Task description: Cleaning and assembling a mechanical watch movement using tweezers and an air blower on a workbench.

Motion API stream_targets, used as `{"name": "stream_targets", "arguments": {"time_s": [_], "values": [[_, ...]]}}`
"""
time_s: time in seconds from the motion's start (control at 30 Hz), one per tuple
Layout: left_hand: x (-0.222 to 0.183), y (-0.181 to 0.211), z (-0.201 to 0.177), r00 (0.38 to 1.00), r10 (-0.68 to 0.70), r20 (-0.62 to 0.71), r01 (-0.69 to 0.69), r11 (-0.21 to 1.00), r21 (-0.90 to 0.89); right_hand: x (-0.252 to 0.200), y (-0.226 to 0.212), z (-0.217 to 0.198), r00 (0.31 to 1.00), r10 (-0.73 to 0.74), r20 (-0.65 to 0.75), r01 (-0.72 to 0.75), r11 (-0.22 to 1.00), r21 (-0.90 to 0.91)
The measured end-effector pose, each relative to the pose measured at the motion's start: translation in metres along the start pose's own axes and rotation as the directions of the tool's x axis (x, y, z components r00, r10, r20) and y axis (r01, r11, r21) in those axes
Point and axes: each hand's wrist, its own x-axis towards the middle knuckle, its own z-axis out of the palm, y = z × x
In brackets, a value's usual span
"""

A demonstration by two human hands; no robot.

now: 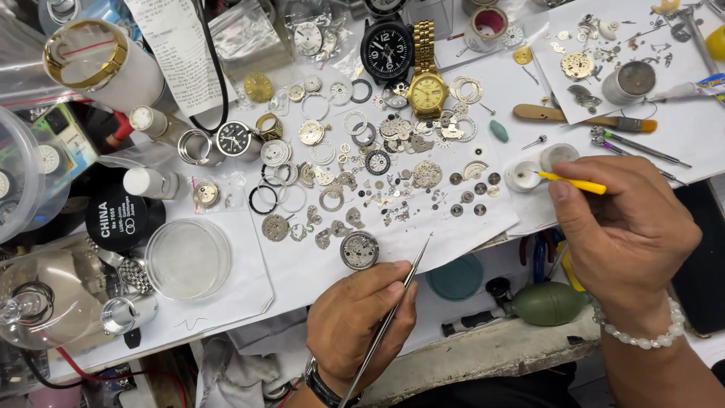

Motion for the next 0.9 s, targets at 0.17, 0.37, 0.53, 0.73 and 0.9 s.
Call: {"name": "stream_targets", "arguments": {"time_s": [0.17, 0.37, 0.53, 0.73, 0.9], "values": [[0.0042, 0.0006, -0.0012, 1.000, 0.001, -0.012, -0.002, 0.999, -0.034, -0.0009, 0.0010, 0.0012, 1.000, -0.024, 0.015, 0.025, 0.999, -0.035], [0.0049, 0.0003, -0.0024, 1.000, 0.006, -0.008, -0.007, 0.998, -0.067, -0.0026, 0.0030, 0.0017, 1.000, -0.018, 0.024, 0.020, 0.998, -0.064], [0.0046, -0.0007, -0.0014, 0.999, 0.017, -0.032, -0.019, 0.998, -0.068, -0.0031, 0.0052, 0.0018, 0.999, -0.047, 0.021, 0.048, 0.996, -0.070], [0.0053, 0.0001, -0.0020, 0.999, 0.011, -0.032, -0.013, 0.997, -0.077, -0.0046, 0.0067, 0.0028, 0.999, -0.046, 0.012, 0.046, 0.997, -0.058], [0.0061, 0.0002, -0.0022, 0.999, 0.018, -0.040, -0.021, 0.997, -0.070, -0.0036, 0.0053, 0.0013, 0.997, -0.067, 0.028, 0.069, 0.996, -0.058]]}}
